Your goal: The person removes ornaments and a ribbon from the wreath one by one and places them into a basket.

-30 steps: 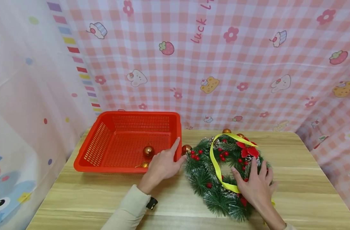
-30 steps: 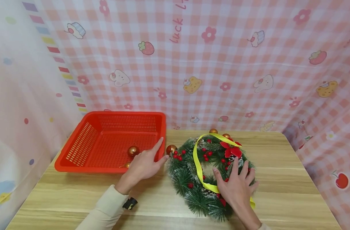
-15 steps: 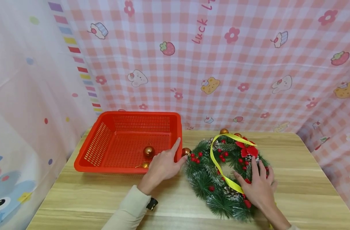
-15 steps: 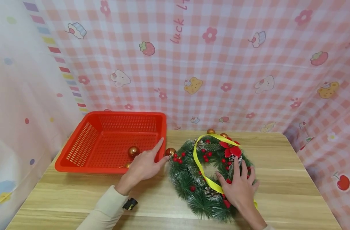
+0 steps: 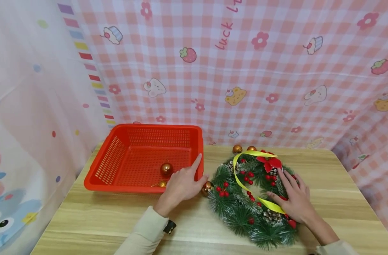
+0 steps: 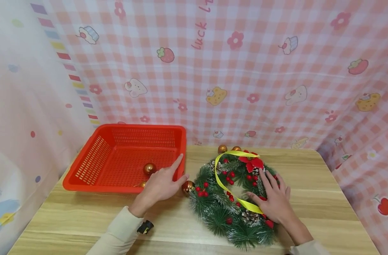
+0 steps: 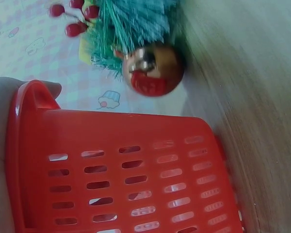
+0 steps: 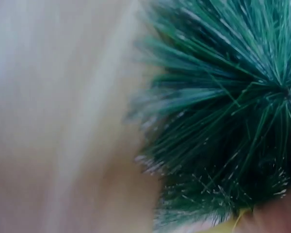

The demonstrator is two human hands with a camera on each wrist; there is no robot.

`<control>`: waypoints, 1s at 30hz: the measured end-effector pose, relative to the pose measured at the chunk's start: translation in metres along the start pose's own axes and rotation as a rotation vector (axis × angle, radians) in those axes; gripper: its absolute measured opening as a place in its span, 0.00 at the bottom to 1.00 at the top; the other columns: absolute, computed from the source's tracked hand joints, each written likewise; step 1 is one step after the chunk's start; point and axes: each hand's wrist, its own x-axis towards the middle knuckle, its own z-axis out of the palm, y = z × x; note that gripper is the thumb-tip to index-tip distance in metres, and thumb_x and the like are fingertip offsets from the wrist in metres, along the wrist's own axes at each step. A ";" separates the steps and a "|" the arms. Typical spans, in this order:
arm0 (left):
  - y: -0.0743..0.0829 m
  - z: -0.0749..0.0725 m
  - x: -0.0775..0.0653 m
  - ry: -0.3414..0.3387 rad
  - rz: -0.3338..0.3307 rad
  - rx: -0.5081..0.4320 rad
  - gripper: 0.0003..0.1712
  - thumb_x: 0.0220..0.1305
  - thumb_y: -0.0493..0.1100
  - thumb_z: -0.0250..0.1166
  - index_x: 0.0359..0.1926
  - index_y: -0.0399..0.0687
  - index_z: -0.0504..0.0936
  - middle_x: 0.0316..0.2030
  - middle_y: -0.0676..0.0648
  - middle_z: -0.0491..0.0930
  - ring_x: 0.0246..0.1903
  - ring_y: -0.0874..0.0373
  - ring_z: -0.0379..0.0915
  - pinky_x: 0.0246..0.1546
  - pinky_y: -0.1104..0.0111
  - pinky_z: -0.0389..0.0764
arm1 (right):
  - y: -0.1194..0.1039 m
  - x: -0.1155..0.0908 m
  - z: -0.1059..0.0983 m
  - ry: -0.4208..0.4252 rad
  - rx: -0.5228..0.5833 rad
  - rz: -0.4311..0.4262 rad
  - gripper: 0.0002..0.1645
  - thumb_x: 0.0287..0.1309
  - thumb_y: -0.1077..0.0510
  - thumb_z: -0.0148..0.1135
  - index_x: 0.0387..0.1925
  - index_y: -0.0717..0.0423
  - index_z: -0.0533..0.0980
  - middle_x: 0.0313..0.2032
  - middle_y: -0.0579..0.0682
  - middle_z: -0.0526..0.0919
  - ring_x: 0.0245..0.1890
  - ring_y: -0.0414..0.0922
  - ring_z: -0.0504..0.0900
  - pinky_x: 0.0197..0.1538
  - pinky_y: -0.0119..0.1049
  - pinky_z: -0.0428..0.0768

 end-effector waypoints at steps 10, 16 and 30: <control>0.000 0.003 0.000 0.002 0.000 0.008 0.44 0.70 0.65 0.52 0.79 0.56 0.51 0.14 0.50 0.67 0.14 0.57 0.63 0.14 0.65 0.64 | -0.001 0.005 -0.018 -0.009 -0.077 -0.010 0.51 0.65 0.35 0.57 0.78 0.54 0.50 0.73 0.70 0.52 0.69 0.74 0.46 0.59 0.79 0.40; 0.000 0.003 0.000 0.001 -0.003 0.011 0.44 0.69 0.66 0.52 0.79 0.57 0.51 0.15 0.50 0.68 0.14 0.56 0.64 0.14 0.65 0.64 | -0.041 -0.008 -0.026 -0.055 -0.103 0.328 0.60 0.63 0.23 0.44 0.77 0.62 0.44 0.71 0.77 0.42 0.66 0.80 0.43 0.56 0.83 0.40; 0.000 0.000 0.001 0.002 -0.003 0.011 0.44 0.69 0.66 0.52 0.79 0.58 0.50 0.13 0.50 0.67 0.13 0.56 0.63 0.12 0.66 0.61 | -0.052 -0.002 0.001 -0.124 -0.045 0.503 0.65 0.59 0.20 0.44 0.78 0.55 0.33 0.73 0.71 0.21 0.69 0.80 0.36 0.55 0.82 0.51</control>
